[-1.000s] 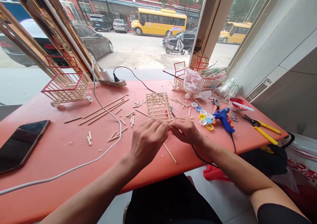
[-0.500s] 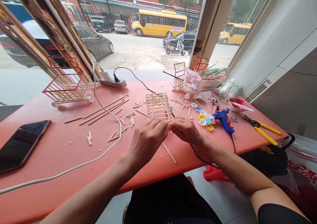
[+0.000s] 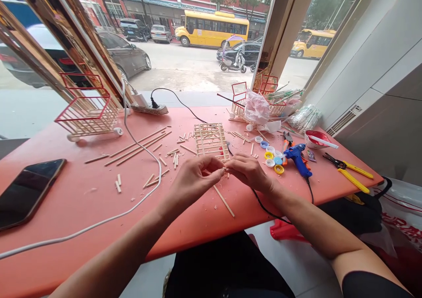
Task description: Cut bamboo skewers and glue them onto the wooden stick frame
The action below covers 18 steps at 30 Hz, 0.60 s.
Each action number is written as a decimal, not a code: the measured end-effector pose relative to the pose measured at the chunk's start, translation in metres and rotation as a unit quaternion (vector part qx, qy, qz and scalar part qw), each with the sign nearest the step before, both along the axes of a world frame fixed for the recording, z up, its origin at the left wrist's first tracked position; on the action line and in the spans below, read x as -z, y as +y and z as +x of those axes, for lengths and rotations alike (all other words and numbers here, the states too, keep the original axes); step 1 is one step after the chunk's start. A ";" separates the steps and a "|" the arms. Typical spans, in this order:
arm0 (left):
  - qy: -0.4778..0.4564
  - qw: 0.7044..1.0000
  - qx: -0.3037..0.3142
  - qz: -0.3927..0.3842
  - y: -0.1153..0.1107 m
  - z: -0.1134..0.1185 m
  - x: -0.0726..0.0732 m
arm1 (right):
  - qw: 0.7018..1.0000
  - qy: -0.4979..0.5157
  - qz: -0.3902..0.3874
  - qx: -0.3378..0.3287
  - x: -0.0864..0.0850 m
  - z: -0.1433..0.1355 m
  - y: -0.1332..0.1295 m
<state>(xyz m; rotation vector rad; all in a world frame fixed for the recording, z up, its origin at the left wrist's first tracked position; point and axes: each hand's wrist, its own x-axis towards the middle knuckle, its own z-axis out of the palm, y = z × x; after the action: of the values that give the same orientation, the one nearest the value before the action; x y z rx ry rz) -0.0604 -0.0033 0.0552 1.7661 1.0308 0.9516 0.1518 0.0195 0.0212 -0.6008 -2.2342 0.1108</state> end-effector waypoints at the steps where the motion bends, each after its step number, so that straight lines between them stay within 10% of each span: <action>1: -0.009 1.000 0.007 -0.016 0.001 -0.001 0.000 | 1.000 -0.003 0.000 0.002 0.000 0.001 0.000; 18: -0.095 0.982 0.031 -0.157 0.009 -0.004 0.009 | 0.999 -0.036 -0.008 -0.019 0.000 0.001 -0.001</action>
<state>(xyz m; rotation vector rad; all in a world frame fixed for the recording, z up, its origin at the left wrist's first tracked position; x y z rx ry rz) -0.0644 0.0057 0.0467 1.4102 0.9405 0.8491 0.1527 0.0183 0.0211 -0.5789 -2.3181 0.1294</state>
